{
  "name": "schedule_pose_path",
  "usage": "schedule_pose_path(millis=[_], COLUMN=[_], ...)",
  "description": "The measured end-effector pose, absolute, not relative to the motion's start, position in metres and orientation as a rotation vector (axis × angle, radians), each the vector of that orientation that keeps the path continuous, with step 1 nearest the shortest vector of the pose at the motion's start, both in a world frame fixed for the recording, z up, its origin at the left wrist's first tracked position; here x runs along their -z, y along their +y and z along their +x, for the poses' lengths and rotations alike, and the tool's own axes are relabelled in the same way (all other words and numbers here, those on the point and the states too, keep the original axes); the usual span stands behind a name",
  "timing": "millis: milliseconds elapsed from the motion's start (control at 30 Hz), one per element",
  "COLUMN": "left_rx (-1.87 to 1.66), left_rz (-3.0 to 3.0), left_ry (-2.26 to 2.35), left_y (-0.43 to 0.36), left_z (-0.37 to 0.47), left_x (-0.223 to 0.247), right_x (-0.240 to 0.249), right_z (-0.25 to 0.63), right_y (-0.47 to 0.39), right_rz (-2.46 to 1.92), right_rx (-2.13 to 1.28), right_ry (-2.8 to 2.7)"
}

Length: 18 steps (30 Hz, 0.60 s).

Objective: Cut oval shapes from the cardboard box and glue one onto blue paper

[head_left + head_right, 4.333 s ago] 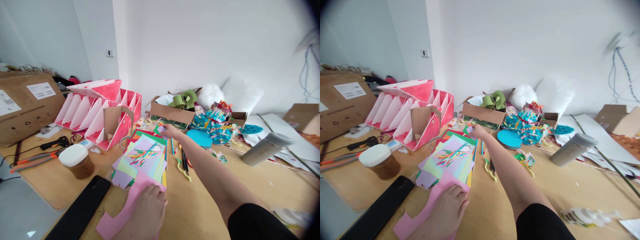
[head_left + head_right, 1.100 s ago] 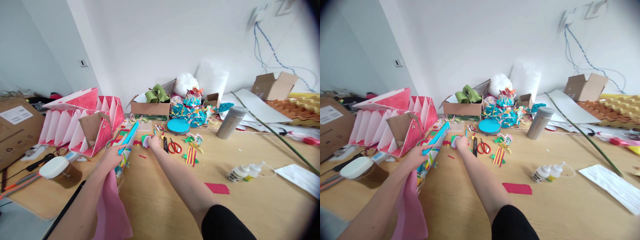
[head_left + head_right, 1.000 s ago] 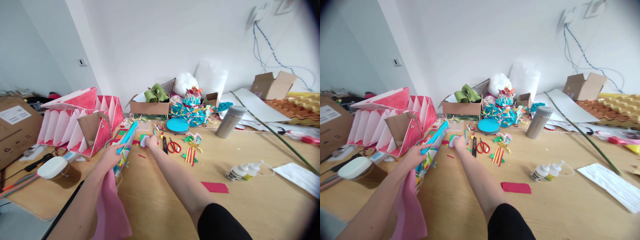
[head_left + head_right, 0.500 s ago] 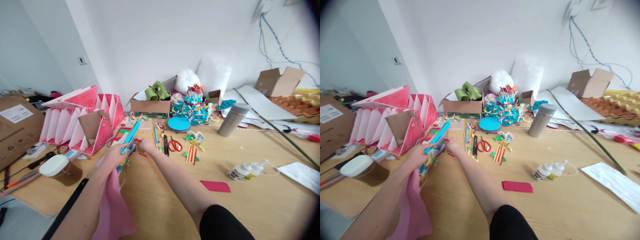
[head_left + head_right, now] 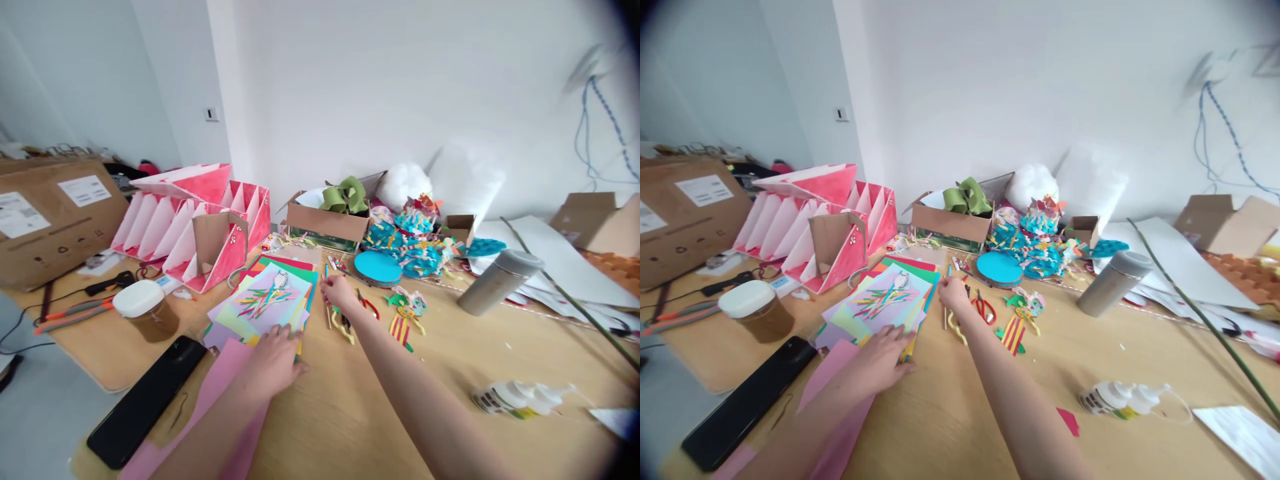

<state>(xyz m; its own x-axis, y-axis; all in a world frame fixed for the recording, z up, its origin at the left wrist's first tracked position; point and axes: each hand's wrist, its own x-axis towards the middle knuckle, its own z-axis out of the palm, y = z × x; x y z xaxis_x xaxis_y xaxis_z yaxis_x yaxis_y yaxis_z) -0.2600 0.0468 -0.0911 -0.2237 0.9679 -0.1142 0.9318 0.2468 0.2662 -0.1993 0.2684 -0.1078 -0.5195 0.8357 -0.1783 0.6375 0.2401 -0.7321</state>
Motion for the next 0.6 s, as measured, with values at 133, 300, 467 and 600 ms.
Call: schedule_pose_path(millis=[133, 300, 467, 600], left_rx=[-0.265, -0.287, -0.267, -0.26], left_rz=[1.669, 1.542, 1.556, 1.557], left_ry=[2.424, 2.585, 2.6, 2.612], left_y=[0.03, 0.02, 0.02, 0.02], left_z=[-0.268, -0.282, -0.28, -0.278], left_x=[0.097, 0.104, 0.108, 0.106], right_x=[0.112, 0.113, 0.108, 0.104], right_z=[-0.213, -0.232, -0.265, -0.304], right_y=[0.254, 0.249, 0.256, 0.254], right_rz=[-1.396, -1.348, -1.387, -1.491], right_rx=[-1.361, -1.351, -1.179, -0.987], right_ry=[-2.353, -2.411, -2.465, -2.486])
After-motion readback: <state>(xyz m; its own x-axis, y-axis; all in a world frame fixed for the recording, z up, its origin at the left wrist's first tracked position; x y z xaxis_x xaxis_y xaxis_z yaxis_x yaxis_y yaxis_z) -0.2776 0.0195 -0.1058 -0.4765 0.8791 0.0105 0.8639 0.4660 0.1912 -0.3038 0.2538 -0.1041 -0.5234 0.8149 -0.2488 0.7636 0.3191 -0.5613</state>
